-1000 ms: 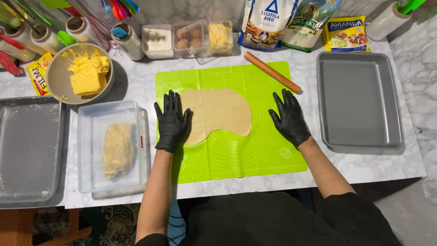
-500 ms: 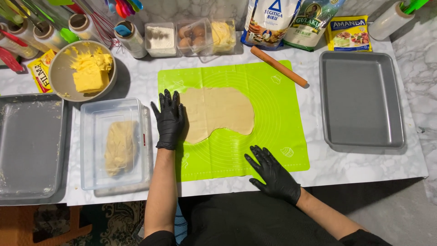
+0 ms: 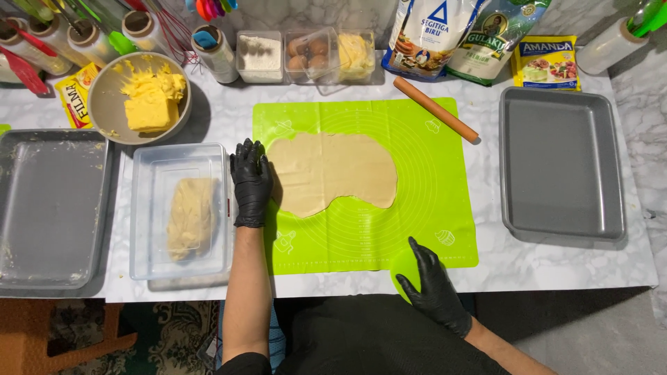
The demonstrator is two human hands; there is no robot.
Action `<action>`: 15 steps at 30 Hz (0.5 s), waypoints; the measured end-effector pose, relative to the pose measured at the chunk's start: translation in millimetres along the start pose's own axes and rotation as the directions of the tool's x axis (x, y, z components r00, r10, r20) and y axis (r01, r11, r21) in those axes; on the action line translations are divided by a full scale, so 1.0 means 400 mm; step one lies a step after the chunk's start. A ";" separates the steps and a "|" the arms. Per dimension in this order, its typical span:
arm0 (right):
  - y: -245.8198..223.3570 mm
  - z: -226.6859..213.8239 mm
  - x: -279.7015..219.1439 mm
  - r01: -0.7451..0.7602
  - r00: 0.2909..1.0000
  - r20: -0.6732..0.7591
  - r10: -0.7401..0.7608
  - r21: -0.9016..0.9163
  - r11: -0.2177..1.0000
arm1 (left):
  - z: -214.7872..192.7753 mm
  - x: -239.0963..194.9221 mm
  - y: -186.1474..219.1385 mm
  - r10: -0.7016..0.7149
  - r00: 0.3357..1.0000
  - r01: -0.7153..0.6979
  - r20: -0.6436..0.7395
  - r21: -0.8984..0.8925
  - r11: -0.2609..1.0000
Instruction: Rolling out dough on a silicone mat and cutting it into thin strips using a manual cutter.
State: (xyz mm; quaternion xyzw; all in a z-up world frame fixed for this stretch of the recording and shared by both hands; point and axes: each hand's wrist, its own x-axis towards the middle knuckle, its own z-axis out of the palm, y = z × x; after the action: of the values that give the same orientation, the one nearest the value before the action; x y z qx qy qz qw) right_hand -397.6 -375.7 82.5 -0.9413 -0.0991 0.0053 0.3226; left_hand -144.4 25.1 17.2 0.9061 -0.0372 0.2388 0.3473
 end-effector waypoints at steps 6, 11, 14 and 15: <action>0.046 -0.072 0.067 -0.515 0.856 0.212 0.472 0.254 0.819 | 0.019 0.010 0.160 0.249 0.962 -0.265 0.111 0.170 0.949; 0.019 -0.166 0.376 -0.426 0.904 0.020 0.426 0.108 0.898 | 0.134 -0.008 0.350 0.318 0.767 -0.436 0.558 0.089 0.895; -0.006 -0.175 0.550 -0.340 0.940 -0.061 0.337 -0.050 0.939 | 0.226 -0.009 0.408 0.344 0.690 -0.495 0.637 0.068 0.866; -0.014 -0.171 0.604 -0.289 0.957 -0.060 0.283 -0.136 0.948 | 0.261 -0.009 0.417 0.344 0.676 -0.507 0.652 0.073 0.859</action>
State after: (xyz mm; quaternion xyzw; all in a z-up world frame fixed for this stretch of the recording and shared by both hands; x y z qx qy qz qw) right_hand -156.7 -367.1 153.1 -0.9663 0.0448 0.0259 0.2520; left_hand -143.8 -168.9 50.1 0.9343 -0.3303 0.0063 0.1336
